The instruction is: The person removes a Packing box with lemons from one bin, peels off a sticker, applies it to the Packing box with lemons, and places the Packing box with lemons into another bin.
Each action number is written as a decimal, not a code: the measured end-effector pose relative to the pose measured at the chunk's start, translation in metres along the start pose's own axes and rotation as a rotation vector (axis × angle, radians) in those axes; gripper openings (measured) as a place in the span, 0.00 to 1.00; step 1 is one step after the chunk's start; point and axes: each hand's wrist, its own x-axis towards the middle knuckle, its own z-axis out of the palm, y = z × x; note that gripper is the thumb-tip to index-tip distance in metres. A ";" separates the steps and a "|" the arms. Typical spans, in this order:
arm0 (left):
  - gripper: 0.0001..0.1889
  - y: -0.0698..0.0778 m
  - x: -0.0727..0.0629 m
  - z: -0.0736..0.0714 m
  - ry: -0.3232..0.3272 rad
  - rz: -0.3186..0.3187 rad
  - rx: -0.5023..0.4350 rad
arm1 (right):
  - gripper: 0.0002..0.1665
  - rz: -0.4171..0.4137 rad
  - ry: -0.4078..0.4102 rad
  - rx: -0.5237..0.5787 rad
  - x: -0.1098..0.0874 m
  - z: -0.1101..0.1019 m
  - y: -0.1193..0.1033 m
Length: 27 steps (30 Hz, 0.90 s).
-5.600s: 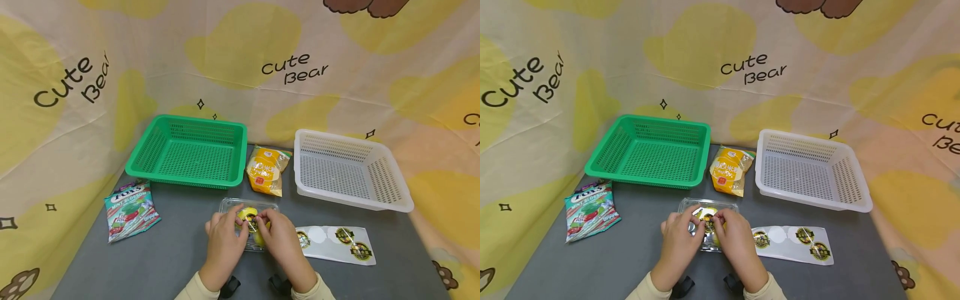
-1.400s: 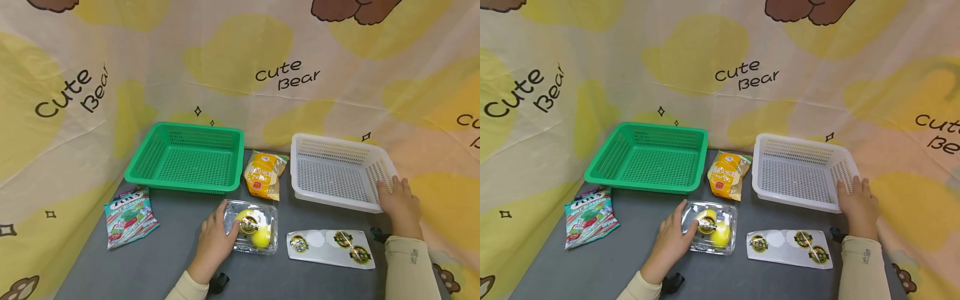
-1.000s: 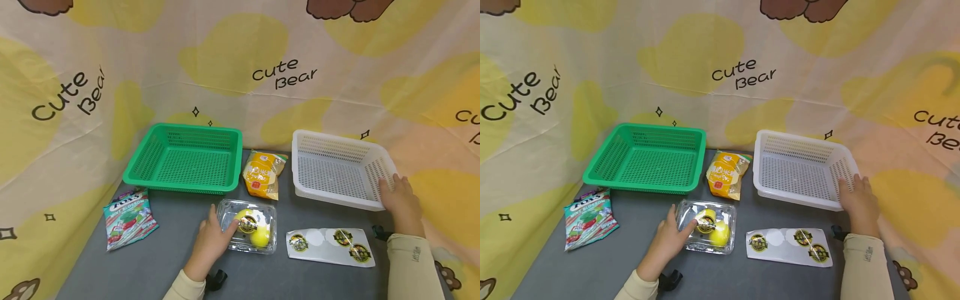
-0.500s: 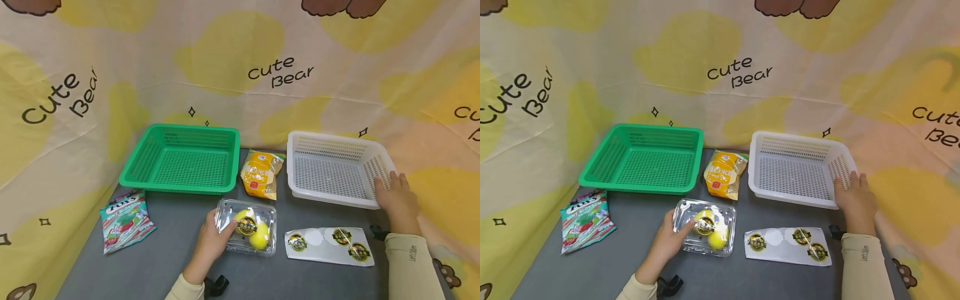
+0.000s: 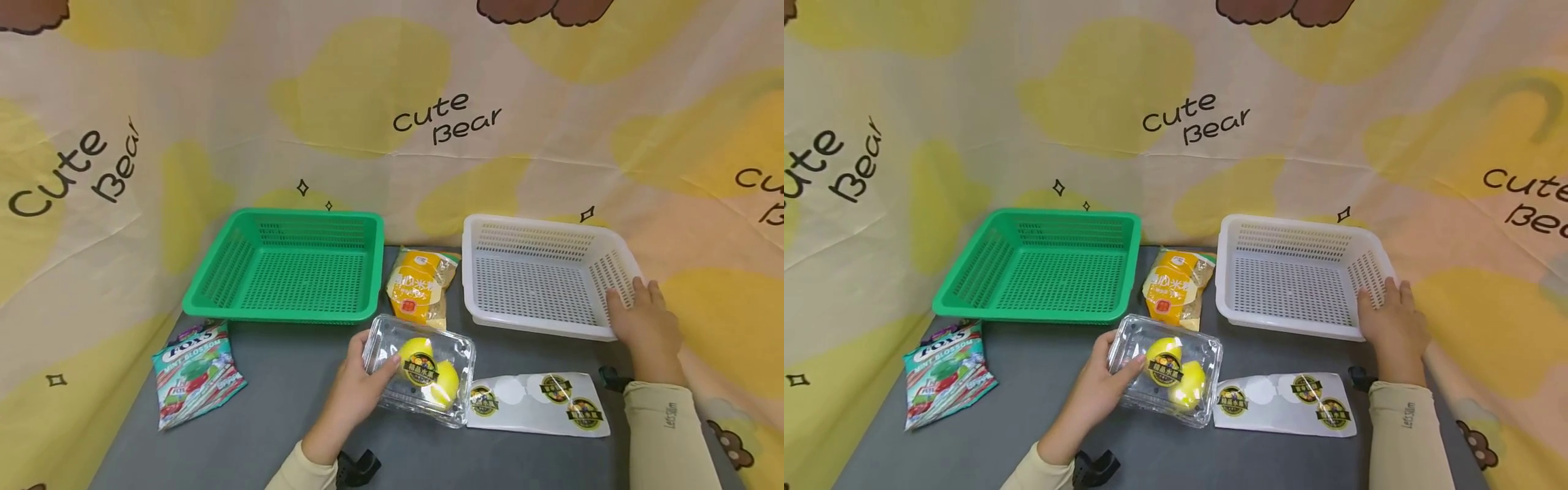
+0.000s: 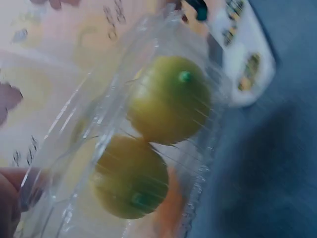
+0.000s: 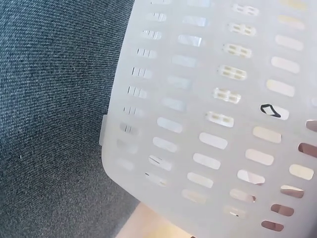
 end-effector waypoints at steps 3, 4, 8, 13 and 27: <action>0.36 0.019 0.008 0.010 -0.042 0.033 -0.068 | 0.55 0.003 0.007 0.001 0.000 -0.001 0.003; 0.36 0.027 0.011 0.013 -0.050 0.042 -0.077 | 0.55 0.005 0.010 0.001 -0.001 -0.001 0.004; 0.38 0.062 0.032 0.031 -0.080 0.082 -0.089 | 0.54 0.012 0.019 0.001 -0.004 -0.002 0.006; 0.37 0.103 0.070 0.062 -0.114 0.166 -0.110 | 0.54 0.015 0.025 0.001 -0.006 -0.004 0.007; 0.36 0.137 0.152 0.134 -0.185 0.358 -0.046 | 0.53 -0.012 0.061 0.007 -0.005 0.003 -0.003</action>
